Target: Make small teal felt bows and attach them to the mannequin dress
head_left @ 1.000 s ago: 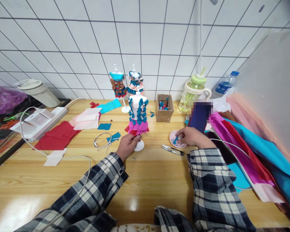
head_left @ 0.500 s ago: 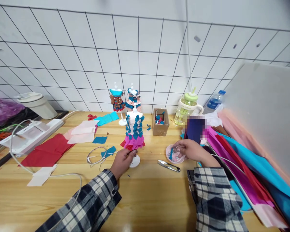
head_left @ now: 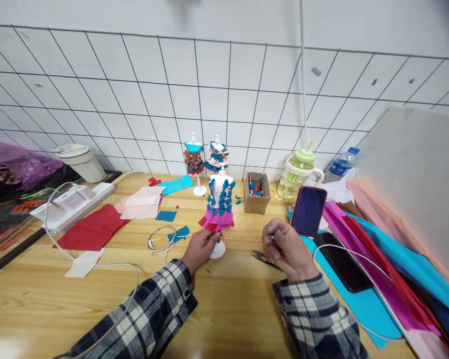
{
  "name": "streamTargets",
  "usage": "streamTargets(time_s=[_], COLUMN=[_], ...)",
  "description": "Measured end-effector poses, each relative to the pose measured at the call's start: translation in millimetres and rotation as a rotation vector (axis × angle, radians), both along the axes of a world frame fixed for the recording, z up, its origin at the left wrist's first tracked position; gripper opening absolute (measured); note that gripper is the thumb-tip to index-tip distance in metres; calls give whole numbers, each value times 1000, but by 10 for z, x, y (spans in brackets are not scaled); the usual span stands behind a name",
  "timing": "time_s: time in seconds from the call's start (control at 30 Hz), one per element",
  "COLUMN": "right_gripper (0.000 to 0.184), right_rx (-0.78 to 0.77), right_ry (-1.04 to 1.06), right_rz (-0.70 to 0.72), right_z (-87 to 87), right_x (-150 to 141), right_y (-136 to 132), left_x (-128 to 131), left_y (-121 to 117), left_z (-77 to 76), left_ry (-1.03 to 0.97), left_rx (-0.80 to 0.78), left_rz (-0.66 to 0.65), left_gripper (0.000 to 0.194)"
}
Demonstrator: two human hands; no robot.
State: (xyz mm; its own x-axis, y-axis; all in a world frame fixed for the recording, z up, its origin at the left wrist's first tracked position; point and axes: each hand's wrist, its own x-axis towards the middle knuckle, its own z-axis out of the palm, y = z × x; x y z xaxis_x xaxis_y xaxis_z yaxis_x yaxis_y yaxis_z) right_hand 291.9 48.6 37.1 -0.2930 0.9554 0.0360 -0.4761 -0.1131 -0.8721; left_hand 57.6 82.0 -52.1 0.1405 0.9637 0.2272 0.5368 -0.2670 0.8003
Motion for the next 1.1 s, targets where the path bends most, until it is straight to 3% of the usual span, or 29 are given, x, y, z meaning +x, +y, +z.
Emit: streamTargets(time_s=[0.1,0.17,0.27,0.37,0.47,0.57,0.8,1.1], right_gripper=[34,33,28,37,44,44,36,25], right_rx=[-106,-135,-43,187,338,379,464,614], right_ry=[77,-75,-622,-1220,-1549,-1606,-1493,-1862], right_rz=[-152,-201,-241,-211,-103,-80,-165,-68], right_z=[-195,-361,-588,-699,-702,-695,-738,-643], right_x=[-143,-215,-308,-395,-447,-433,-324,-473], right_y=[-105,-171,-280,-384,-444,-457,-487,-476], left_x=[10,14,17,12,3,-4,-3,12], left_y=[-5,-6,-3,-6,-34,-83,-137,-136], left_z=[9,16,16,7,4,15,48,61], left_ry=[-9,-12,-20,-38,-62,-86,-114,-123], left_rx=[-3,-16,-39,-58,-80,-117,-163,-177], left_rz=[-1,-6,-17,-19,-14,-22,8,15], left_gripper=[35,35,35,35,36,35,36,38])
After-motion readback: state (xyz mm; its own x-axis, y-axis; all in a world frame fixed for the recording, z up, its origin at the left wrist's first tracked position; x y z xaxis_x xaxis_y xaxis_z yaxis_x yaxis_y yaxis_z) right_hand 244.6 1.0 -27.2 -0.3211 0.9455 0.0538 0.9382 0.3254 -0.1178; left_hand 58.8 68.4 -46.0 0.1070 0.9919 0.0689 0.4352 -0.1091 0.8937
